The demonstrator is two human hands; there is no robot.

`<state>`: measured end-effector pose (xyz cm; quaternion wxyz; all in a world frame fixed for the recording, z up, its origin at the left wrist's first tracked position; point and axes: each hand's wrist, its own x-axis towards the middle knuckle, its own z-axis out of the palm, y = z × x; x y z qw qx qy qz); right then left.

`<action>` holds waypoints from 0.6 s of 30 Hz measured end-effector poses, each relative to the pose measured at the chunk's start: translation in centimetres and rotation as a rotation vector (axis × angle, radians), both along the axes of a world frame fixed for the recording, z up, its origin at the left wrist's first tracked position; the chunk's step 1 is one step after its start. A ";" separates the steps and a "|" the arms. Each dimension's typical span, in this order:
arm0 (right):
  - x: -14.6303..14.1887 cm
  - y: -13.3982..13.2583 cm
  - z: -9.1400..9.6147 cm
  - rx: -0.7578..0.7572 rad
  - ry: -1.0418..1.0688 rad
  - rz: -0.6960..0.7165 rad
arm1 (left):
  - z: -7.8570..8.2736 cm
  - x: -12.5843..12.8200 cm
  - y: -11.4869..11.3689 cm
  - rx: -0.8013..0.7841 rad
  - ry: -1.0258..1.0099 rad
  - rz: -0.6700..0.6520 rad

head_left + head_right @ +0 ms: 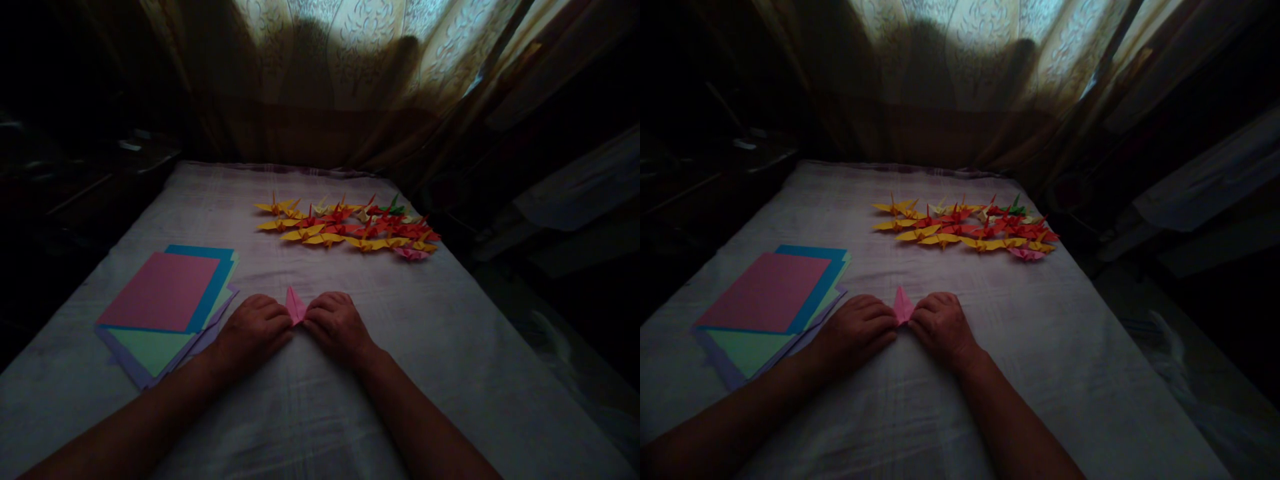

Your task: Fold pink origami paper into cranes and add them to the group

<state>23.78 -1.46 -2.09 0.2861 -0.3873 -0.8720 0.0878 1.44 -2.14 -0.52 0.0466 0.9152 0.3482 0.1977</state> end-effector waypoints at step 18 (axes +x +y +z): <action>-2.1 -0.5 0.1 -0.152 -0.056 -0.320 | -0.5 1.4 0.1 -0.169 -0.091 0.252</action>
